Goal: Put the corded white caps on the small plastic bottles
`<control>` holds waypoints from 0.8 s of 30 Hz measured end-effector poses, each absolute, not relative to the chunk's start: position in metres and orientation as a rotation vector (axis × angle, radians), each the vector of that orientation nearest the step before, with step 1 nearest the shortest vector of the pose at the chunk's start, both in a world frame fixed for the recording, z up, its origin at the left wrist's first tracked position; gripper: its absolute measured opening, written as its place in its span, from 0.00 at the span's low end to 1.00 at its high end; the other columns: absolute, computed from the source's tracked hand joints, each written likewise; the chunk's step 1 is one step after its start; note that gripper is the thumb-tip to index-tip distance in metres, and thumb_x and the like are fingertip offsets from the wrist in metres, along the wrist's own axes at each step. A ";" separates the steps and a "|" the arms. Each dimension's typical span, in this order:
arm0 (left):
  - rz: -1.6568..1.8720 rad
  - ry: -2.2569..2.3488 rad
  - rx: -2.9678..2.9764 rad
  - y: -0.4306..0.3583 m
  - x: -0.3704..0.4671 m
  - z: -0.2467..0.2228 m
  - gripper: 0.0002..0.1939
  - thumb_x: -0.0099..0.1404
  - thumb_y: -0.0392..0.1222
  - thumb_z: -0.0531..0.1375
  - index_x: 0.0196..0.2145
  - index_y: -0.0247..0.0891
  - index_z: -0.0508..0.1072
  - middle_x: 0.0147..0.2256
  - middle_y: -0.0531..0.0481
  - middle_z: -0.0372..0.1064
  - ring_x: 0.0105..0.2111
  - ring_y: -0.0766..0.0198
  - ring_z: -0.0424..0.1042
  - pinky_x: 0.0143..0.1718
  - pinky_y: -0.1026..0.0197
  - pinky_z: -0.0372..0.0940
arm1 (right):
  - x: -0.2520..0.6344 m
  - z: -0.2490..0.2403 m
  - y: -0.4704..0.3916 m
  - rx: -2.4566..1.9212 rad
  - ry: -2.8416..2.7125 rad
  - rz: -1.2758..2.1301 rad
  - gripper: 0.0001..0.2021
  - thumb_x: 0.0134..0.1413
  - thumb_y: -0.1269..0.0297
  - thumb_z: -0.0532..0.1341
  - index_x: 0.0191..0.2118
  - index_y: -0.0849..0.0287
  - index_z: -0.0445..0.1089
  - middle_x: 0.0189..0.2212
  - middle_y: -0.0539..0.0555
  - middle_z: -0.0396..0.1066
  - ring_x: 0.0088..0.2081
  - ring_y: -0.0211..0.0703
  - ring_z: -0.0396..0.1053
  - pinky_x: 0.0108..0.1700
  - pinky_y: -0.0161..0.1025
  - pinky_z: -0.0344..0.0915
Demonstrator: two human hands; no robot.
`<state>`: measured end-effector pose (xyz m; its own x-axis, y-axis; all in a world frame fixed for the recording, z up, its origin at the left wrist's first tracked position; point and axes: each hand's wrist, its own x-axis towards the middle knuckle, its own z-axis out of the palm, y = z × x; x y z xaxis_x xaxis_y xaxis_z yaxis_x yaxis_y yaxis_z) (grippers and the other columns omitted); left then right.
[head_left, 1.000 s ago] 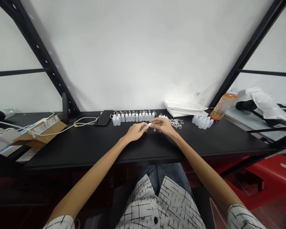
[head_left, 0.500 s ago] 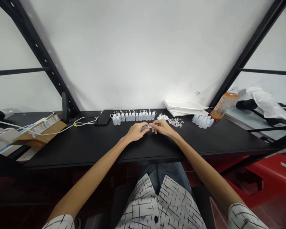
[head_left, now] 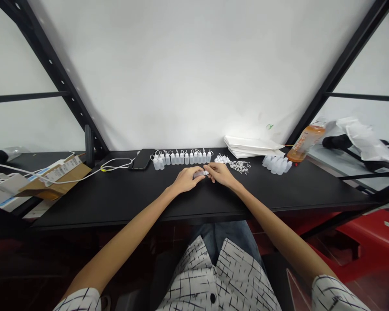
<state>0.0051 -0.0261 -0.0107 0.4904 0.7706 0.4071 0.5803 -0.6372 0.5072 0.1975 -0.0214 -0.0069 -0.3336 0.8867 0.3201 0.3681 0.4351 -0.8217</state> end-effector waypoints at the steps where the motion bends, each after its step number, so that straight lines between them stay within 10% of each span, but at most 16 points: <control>1: 0.896 1.147 2.429 -0.026 0.005 -0.011 0.12 0.65 0.46 0.58 0.44 0.41 0.74 0.39 0.51 0.76 0.36 0.60 0.73 0.39 0.61 0.63 | 0.197 -0.006 -0.022 -1.032 -1.865 0.859 0.22 0.55 0.44 0.57 0.28 0.61 0.67 0.19 0.48 0.66 0.16 0.33 0.64 0.22 0.31 0.59; 10: 0.912 1.179 2.418 -0.026 0.003 -0.009 0.11 0.65 0.46 0.57 0.43 0.42 0.74 0.38 0.51 0.76 0.36 0.60 0.73 0.38 0.61 0.63 | 0.198 -0.002 -0.024 -0.947 -1.710 1.171 0.21 0.44 0.49 0.67 0.34 0.65 0.70 0.24 0.54 0.71 0.21 0.39 0.70 0.15 0.29 0.58; 18: 0.913 1.150 2.455 -0.027 0.005 -0.010 0.11 0.65 0.46 0.58 0.43 0.43 0.74 0.41 0.52 0.75 0.39 0.59 0.73 0.41 0.60 0.64 | 0.198 -0.008 -0.021 -1.063 -1.863 0.999 0.26 0.54 0.42 0.57 0.21 0.62 0.65 0.15 0.50 0.65 0.16 0.32 0.64 0.17 0.28 0.56; 24: 0.925 1.182 2.440 -0.025 0.003 -0.010 0.13 0.65 0.47 0.57 0.45 0.42 0.73 0.40 0.50 0.75 0.38 0.59 0.73 0.42 0.59 0.64 | 0.199 -0.002 -0.025 -0.968 -1.739 1.082 0.21 0.48 0.46 0.64 0.36 0.62 0.68 0.25 0.52 0.70 0.20 0.36 0.69 0.15 0.28 0.56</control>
<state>0.0027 -0.0246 -0.0102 0.4613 0.7780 0.4265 0.6014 -0.6276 0.4944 0.1985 -0.0255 -0.0016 -0.3404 0.9050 0.2552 0.1713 0.3265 -0.9295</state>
